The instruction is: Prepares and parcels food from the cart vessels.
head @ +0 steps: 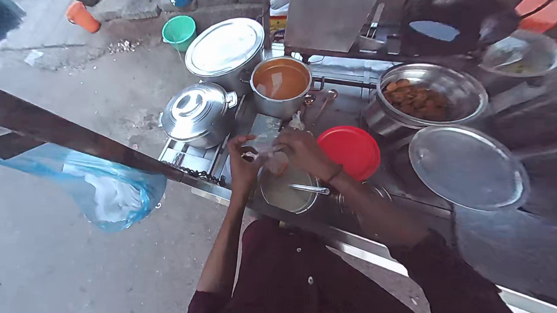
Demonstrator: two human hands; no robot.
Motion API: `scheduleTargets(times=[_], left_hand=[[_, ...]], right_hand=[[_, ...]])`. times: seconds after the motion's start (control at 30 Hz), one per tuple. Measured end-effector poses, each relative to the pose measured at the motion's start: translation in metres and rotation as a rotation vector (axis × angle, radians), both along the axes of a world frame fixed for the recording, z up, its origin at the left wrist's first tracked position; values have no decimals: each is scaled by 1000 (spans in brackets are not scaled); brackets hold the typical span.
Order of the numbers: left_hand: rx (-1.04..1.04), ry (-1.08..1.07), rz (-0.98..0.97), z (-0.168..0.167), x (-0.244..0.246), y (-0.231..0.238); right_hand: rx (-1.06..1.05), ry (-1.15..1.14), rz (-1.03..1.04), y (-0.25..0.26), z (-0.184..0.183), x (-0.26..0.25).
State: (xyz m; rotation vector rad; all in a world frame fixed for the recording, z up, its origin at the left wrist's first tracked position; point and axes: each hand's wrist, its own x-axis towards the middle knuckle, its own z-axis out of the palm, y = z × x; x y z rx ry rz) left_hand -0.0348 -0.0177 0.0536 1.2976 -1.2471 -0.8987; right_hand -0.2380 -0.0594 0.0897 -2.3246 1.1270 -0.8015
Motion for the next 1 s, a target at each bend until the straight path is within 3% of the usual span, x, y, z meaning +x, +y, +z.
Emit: scheduleTargets(times=[0.13, 0.27, 0.37, 0.47, 0.57, 0.63, 0.73, 0.8, 0.9, 1.0], left_hand=[[98, -159, -126, -24, -32, 10], [160, -358, -109, -11, -76, 8], [38, -448, -190, -15, -71, -10], [-88, -611, -354, 6, -53, -15], [-161, -610, -537, 57, -41, -4], [-226, -435, -695, 91, -45, 0], [-293, -271, -801, 134, -66, 4], [-296, -268, -714, 148, -88, 6], [-317, -412, -459, 136, -117, 6], [-355, -568, -229, 100, -129, -1]], right_hand=[[-41, -6, 11, 4, 32, 1], [-128, 145, 21, 25, 46, 6], [-215, 182, -90, 32, 49, -20], [-313, 106, -171, 39, 55, -66], [-361, -152, -172, 45, 62, -99], [-254, -425, -155, 44, 64, -113], [24, -878, -214, 33, 33, -104], [171, -1154, -249, 38, 9, -72], [143, -1293, -436, 87, -4, -2], [589, -1622, -197, 97, -23, 32]])
